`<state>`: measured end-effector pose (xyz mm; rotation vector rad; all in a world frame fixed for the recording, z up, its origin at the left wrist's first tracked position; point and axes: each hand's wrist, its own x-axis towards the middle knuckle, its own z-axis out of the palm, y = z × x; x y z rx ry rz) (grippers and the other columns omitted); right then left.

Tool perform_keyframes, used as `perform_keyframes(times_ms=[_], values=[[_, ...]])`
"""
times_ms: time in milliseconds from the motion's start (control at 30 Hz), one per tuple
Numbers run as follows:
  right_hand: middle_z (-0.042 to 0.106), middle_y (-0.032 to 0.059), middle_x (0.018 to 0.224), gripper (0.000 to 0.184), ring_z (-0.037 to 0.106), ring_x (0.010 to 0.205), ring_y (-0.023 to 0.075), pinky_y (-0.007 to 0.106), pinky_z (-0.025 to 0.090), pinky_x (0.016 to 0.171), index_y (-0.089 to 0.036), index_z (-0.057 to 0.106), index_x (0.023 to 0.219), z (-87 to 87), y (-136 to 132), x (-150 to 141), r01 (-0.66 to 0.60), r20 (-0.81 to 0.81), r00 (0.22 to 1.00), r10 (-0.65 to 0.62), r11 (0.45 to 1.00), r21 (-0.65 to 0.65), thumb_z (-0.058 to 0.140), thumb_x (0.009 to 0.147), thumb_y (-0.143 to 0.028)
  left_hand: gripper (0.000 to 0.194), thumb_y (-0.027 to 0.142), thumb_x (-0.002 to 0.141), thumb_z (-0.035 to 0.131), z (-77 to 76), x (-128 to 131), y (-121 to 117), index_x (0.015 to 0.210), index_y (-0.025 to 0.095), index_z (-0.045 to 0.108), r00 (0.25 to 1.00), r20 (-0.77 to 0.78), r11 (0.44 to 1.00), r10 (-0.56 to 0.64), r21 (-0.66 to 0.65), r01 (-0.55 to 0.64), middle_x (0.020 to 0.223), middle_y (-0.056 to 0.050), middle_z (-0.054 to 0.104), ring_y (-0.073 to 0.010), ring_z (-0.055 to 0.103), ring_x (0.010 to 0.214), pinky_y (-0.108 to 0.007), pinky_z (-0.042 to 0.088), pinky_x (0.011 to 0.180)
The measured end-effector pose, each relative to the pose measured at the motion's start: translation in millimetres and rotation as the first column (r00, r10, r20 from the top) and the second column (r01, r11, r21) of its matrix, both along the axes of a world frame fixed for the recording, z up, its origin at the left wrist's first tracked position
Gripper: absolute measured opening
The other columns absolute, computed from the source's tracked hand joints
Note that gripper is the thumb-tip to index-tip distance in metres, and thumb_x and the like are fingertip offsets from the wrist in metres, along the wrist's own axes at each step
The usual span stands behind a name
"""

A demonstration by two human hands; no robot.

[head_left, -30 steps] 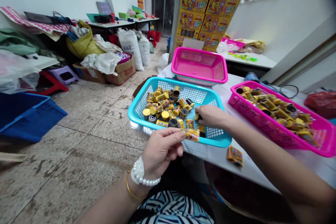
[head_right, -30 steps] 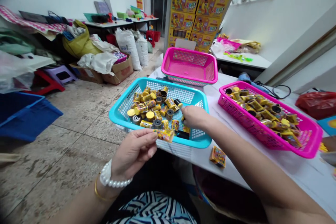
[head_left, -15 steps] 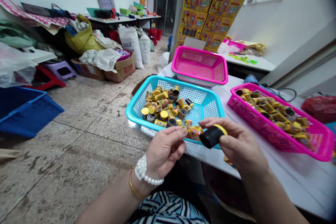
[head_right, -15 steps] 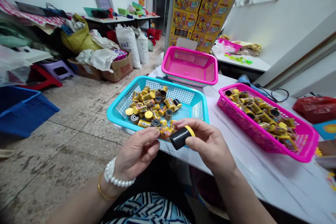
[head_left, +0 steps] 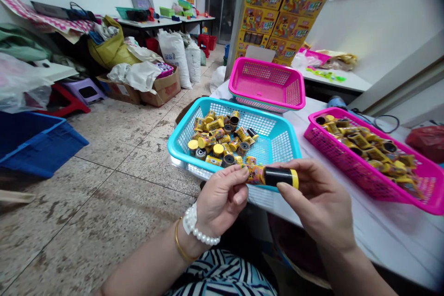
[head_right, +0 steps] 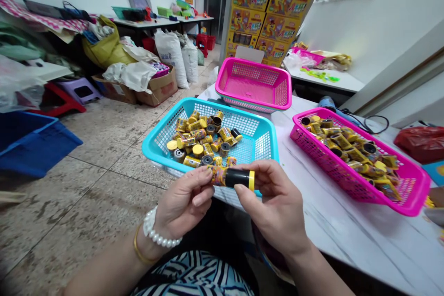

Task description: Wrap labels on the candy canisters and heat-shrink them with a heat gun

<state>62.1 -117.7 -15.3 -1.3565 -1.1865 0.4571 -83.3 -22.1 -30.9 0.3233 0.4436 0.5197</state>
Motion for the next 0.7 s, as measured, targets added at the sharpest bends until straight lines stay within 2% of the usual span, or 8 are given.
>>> perform_keyframes(times_ms=[167, 233, 300, 400, 467, 600, 700], values=[[0.074, 0.0056, 0.114, 0.029, 0.071, 0.106, 0.0200, 0.030, 0.060, 0.091, -0.025, 0.061, 0.106, 0.4, -1.2, 3.3, -0.129, 0.007, 0.992, 0.129, 0.992, 0.013, 0.070, 0.083, -0.010, 0.024, 0.020, 0.069, 0.082, -2.2, 1.3, -0.9, 0.075, 0.011, 0.060, 1.000, 0.020, 1.000, -0.023, 0.021, 0.022, 0.065, 0.004, 0.059, 0.0012, 0.043, 0.035, -0.011, 0.021, 0.032], [0.074, 0.0064, 0.114, 0.030, 0.071, 0.106, 0.0211, 0.031, 0.060, 0.090, -0.024, 0.061, 0.106, -0.7, -1.4, 4.3, -0.153, 0.031, 0.988, 0.153, 0.988, 0.004, 0.070, 0.082, -0.009, 0.023, 0.021, 0.070, 0.082, -4.3, 1.8, -2.0, 0.076, 0.012, 0.061, 1.000, 0.010, 0.999, -0.012, 0.051, 0.011, 0.065, 0.004, 0.059, 0.0008, 0.043, 0.036, -0.011, 0.019, 0.032], [0.074, 0.0061, 0.110, 0.032, 0.072, 0.102, 0.0207, 0.031, 0.061, 0.087, -0.024, 0.062, 0.106, -4.2, -1.7, 4.3, -0.104, 0.069, 0.992, 0.102, 0.994, 0.025, 0.071, 0.080, -0.007, 0.023, 0.023, 0.071, 0.081, -5.5, 1.4, -3.2, 0.077, 0.012, 0.062, 1.000, -0.012, 0.995, -0.009, 0.103, 0.011, 0.060, 0.004, 0.056, 0.0002, 0.042, 0.037, -0.012, 0.016, 0.032], [0.073, 0.0054, 0.107, 0.039, 0.072, 0.097, 0.0204, 0.031, 0.062, 0.084, -0.023, 0.063, 0.108, -12.8, -2.5, 3.6, 0.044, 0.097, 0.994, -0.057, 0.989, 0.138, 0.075, 0.075, -0.004, 0.022, 0.029, 0.076, 0.078, -4.9, -0.9, -5.1, 0.082, 0.012, 0.066, 0.996, -0.083, 0.977, -0.032, 0.208, 0.049, 0.049, 0.005, 0.052, -0.0010, 0.038, 0.036, -0.012, 0.014, 0.033], [0.072, 0.0054, 0.107, 0.045, 0.072, 0.099, 0.0215, 0.034, 0.061, 0.086, -0.023, 0.064, 0.110, -18.2, -4.1, 3.2, 0.074, 0.106, 0.990, -0.098, 0.975, 0.209, 0.076, 0.073, -0.002, 0.025, 0.033, 0.079, 0.076, -3.7, -3.4, -6.8, 0.083, 0.011, 0.067, 0.991, -0.132, 0.960, -0.017, 0.274, 0.053, 0.047, 0.004, 0.050, -0.0014, 0.037, 0.038, -0.011, 0.016, 0.034], [0.072, 0.0046, 0.105, 0.050, 0.071, 0.099, 0.0217, 0.038, 0.060, 0.091, -0.022, 0.067, 0.112, -20.4, -12.0, 3.4, 0.051, 0.144, 0.985, -0.093, 0.960, 0.274, 0.079, 0.069, -0.001, 0.032, 0.038, 0.079, 0.077, -1.6, -8.0, -8.6, 0.096, 0.014, 0.066, 0.972, -0.222, 0.922, 0.079, 0.387, 0.014, 0.059, 0.003, 0.055, -0.0017, 0.042, 0.043, -0.009, 0.024, 0.036], [0.072, 0.0044, 0.102, 0.048, 0.070, 0.099, 0.0226, 0.038, 0.061, 0.088, -0.023, 0.068, 0.111, -13.3, -17.3, 6.1, 0.046, 0.163, 0.982, -0.094, 0.961, 0.274, 0.080, 0.070, -0.003, 0.052, 0.041, 0.075, 0.080, 3.6, -7.0, -2.9, 0.116, 0.018, 0.059, 0.970, -0.239, 0.871, 0.036, 0.483, 0.086, 0.081, -0.001, 0.063, -0.0058, 0.053, 0.048, -0.013, 0.032, 0.034]])
